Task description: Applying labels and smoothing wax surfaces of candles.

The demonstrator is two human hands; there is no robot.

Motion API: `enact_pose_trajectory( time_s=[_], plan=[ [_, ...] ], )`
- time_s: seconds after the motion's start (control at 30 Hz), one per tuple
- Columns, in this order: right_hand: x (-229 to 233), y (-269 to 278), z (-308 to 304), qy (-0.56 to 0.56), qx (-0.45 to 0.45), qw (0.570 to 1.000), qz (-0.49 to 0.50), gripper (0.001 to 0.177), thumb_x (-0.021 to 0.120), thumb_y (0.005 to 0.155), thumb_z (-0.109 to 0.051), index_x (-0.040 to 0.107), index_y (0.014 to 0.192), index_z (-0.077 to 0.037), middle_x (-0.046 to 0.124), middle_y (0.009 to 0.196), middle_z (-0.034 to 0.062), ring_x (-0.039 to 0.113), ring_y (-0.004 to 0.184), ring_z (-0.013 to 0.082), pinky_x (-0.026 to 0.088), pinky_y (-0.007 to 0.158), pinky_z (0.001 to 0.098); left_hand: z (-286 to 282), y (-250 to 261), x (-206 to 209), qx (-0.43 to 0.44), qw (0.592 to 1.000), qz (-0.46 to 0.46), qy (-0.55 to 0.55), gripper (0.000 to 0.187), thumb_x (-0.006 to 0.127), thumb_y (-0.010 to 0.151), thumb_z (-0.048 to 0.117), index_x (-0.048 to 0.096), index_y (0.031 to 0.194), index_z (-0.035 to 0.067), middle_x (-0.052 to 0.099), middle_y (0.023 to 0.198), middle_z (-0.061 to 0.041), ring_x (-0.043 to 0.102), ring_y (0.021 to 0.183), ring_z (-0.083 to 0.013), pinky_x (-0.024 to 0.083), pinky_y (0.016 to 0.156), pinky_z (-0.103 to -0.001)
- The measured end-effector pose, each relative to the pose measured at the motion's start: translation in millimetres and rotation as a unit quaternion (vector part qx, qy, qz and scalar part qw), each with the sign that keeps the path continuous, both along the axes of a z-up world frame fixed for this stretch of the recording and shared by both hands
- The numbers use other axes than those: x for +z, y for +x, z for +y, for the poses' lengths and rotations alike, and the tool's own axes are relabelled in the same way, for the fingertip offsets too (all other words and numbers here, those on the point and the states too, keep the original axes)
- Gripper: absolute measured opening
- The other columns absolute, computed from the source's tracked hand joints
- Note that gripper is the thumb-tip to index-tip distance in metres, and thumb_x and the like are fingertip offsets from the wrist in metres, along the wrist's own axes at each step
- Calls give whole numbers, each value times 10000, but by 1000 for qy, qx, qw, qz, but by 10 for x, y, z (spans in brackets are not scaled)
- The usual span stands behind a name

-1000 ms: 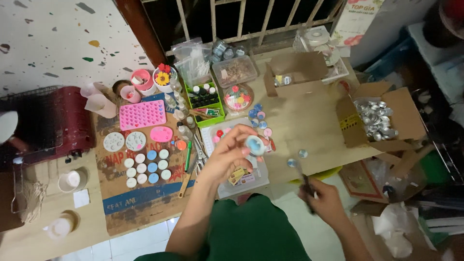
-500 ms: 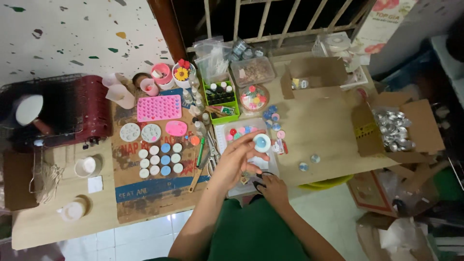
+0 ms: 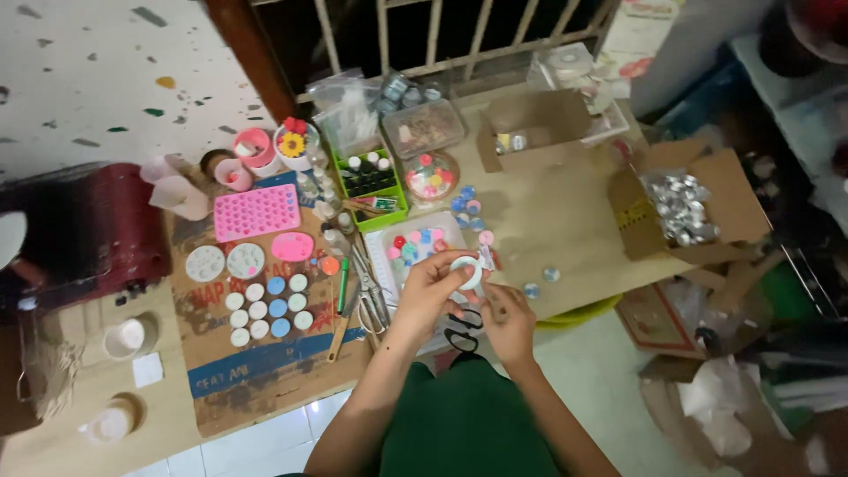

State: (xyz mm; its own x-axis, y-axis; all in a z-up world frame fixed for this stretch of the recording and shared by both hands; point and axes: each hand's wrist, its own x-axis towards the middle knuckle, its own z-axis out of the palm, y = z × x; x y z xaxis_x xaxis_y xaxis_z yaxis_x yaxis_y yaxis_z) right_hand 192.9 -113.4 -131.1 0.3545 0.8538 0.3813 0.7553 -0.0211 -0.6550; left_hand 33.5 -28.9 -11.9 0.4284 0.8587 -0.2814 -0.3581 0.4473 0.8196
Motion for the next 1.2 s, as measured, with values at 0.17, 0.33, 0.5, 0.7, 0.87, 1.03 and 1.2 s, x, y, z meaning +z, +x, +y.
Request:
enact_pose_trajectory(
  time_s=[0.17, 0.33, 0.5, 0.7, 0.87, 1.03, 1.2],
  plan=[
    [-28, 42, -114, 11, 5, 994, 111, 341, 735, 796, -22, 784, 1111, -145, 769, 964, 69, 736, 827, 248, 614, 629, 357, -2, 159, -43, -19, 1000, 23, 8, 325, 745, 896, 109, 715, 1185, -37, 707, 815, -173, 736, 592, -237, 584, 385, -228],
    [-72, 141, -180, 1, -18, 990, 140, 323, 718, 808, -1, 797, 1094, -129, 781, 953, 70, 739, 765, 231, 610, 581, 337, -4, 286, 15, -28, 999, 32, 3, 281, 745, 885, 83, 725, 1140, -32, 704, 791, -172, 729, 572, -234, 571, 369, -217],
    [184, 248, -204, -4, -10, 983, 181, 356, 733, 783, 35, 778, 1109, -100, 777, 967, 106, 748, 767, 275, 606, 571, 379, 9, 432, -99, -28, 998, 52, 15, 255, 750, 873, 64, 725, 1105, -38, 706, 759, -164, 724, 557, -216, 558, 364, -198],
    [699, 314, -128, 38, 47, 986, 156, 695, 855, 752, -82, 582, 1391, -41, 695, 1185, 173, 702, 1016, 339, 602, 766, 433, -8, 651, -684, -57, 992, 115, -1, 245, 745, 870, 89, 754, 1109, 34, 703, 822, -159, 716, 526, -207, 581, 387, -227],
    [560, 507, -91, -93, 137, 978, 129, 818, 841, 680, -81, 541, 1438, -28, 628, 1228, 210, 634, 1112, 419, 558, 857, 509, -111, 691, -811, -136, 948, 276, 82, 522, 822, 825, 258, 687, 1287, 56, 722, 1021, -287, 740, 942, -405, 611, 751, -485],
    [112, 701, -20, -151, 158, 974, 58, 603, 885, 692, -266, 709, 1256, -143, 701, 994, 70, 710, 926, 280, 574, 820, 432, -174, 839, -1578, -171, 929, 322, 67, 657, 801, 794, 331, 602, 1375, 96, 713, 1030, -241, 720, 952, -369, 602, 773, -469],
    [-585, 1210, 439, -315, 115, 942, 33, 563, 797, 788, -447, 718, 1238, -118, 748, 1120, 154, 715, 1097, 365, 570, 923, 504, -226, 764, -1759, -119, 958, 260, -26, 882, 819, 860, 413, 409, 1526, 6, 611, 1300, -367, 711, 1081, -415, 640, 814, -427]
  ],
)
